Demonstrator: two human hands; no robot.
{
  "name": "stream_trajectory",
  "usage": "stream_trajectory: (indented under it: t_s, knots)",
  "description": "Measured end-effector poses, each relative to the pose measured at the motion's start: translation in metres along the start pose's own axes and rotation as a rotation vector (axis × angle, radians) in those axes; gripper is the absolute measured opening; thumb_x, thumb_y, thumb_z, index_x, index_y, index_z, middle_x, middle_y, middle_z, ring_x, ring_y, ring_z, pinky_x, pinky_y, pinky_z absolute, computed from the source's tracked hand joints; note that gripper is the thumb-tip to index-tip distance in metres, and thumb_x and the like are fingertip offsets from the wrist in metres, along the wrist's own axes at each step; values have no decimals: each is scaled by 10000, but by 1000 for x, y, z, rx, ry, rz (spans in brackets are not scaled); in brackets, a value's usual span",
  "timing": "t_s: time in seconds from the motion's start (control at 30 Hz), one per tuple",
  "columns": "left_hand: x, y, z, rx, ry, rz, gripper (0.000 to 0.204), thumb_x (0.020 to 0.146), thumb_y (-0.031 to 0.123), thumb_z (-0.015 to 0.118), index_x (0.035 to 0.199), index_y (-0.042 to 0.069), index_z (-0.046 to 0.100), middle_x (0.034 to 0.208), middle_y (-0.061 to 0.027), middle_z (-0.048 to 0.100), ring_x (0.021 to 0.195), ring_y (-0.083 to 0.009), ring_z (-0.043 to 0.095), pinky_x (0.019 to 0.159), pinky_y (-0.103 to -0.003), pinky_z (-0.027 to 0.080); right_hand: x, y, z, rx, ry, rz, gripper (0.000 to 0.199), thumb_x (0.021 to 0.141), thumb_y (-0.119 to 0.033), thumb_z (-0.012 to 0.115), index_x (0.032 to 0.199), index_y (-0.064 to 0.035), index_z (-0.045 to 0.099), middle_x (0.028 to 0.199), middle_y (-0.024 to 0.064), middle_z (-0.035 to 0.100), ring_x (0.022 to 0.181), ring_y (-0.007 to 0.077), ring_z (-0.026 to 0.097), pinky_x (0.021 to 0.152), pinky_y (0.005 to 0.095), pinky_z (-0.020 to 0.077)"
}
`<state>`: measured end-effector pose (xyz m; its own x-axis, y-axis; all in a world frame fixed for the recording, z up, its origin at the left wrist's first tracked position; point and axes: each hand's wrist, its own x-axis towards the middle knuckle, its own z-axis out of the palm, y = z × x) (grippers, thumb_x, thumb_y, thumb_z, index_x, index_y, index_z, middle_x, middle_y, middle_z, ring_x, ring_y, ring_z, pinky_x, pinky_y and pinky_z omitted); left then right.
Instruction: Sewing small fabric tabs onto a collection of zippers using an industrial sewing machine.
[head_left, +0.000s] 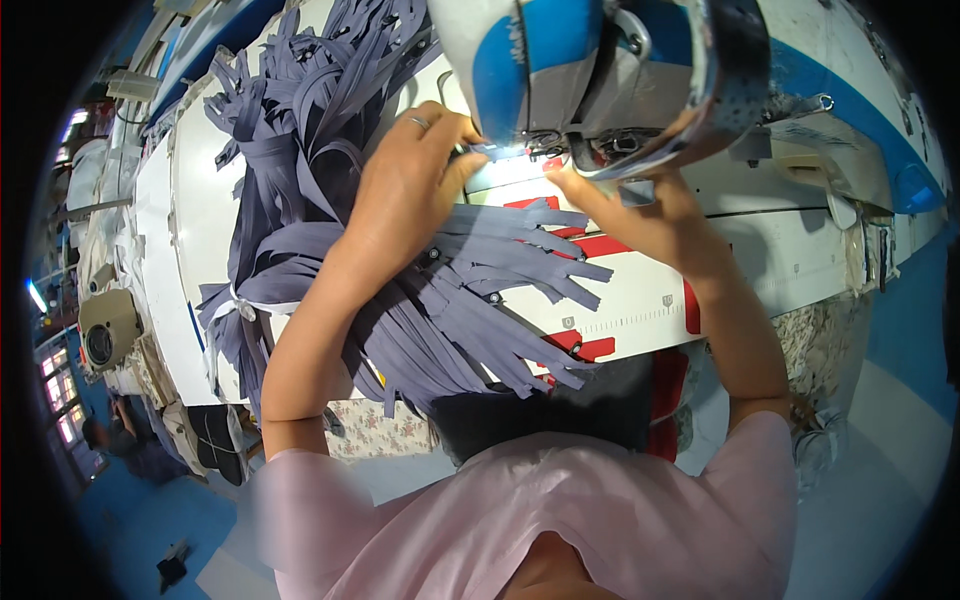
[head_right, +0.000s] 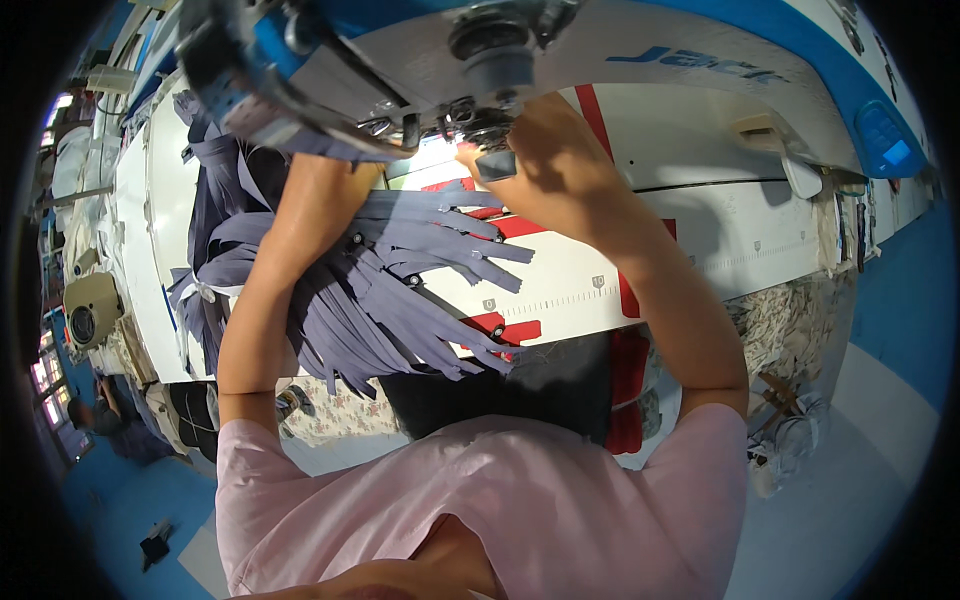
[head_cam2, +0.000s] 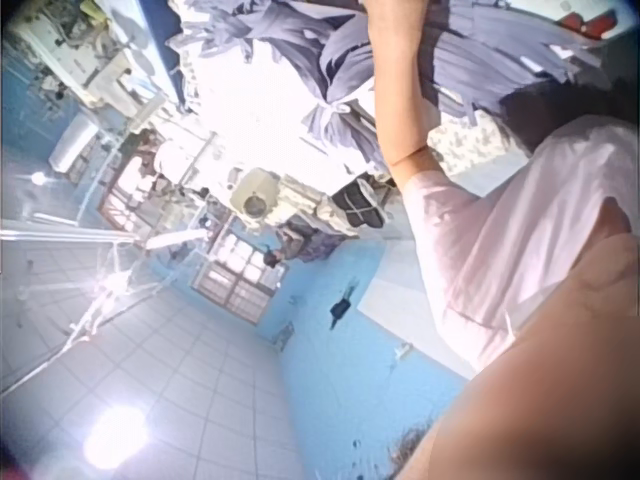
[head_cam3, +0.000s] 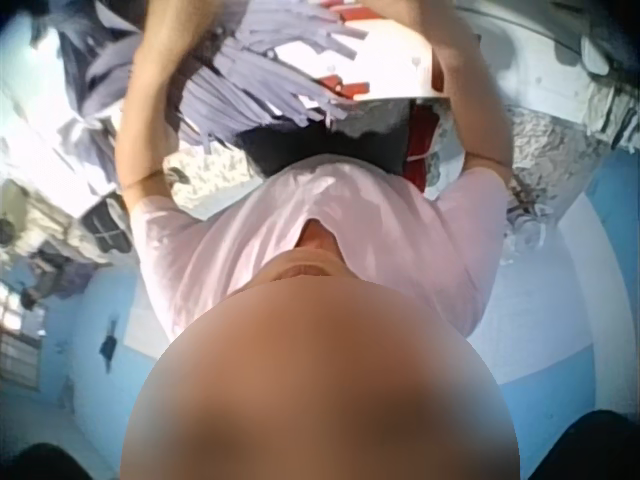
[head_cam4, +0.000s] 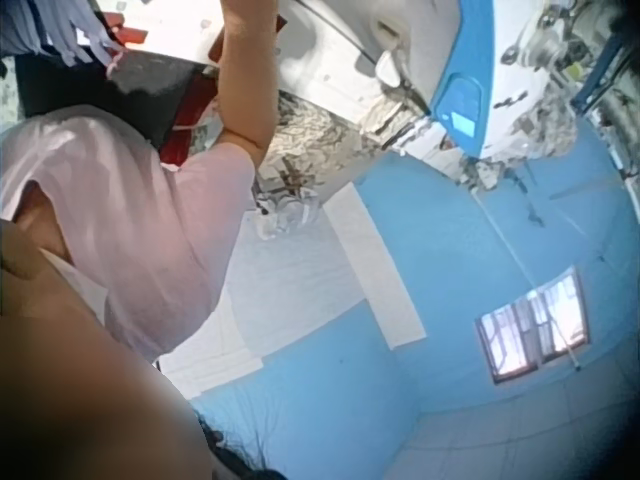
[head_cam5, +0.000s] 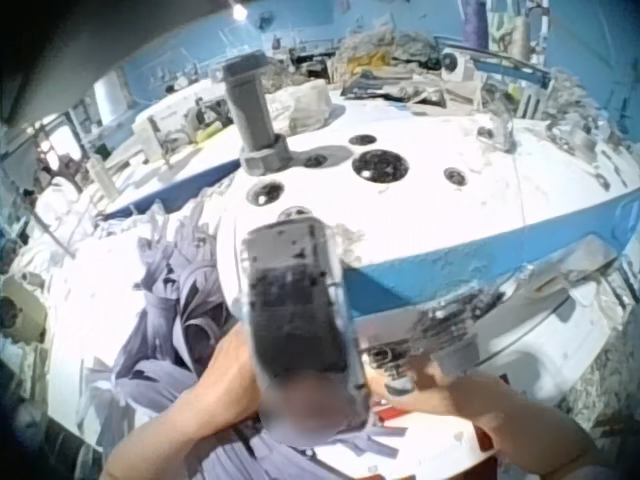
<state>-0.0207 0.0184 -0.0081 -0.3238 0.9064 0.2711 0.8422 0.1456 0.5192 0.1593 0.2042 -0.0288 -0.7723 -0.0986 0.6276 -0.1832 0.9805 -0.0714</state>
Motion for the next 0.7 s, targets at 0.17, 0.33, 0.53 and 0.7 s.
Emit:
stream_trajectory:
  t_s: [0.17,0.33,0.53,0.7]
  knots:
    - [10,-24,-13,909,352,-53,209,798,52,690,1001,57,637,1014,-98,606,952,-309,597,793,-408,478,1,-25,-26,437,-164,243,266,758,-175,844,915,-83,650,846,54,552,857,263,547,799,400,472]
    - [-8,29,-18,267,99,237,231,779,80,746,996,48,675,1027,-80,621,965,-293,597,816,-405,469,-3,-22,-24,447,-304,282,170,821,-96,784,894,-72,633,932,34,660,848,210,635,779,346,498]
    - [-21,36,4,13,-78,240,216,782,103,776,977,52,696,984,-67,638,943,-271,625,764,-390,491,-2,-21,-26,410,-300,296,153,907,-113,711,1000,-48,610,965,101,657,829,272,663,784,366,524]
    - [-16,29,-3,-95,-115,-8,170,905,137,692,1011,10,652,806,-134,673,721,-331,664,603,-429,487,-7,-16,-9,755,-144,482,97,891,-38,637,946,-12,561,874,127,552,811,312,535,749,436,457]
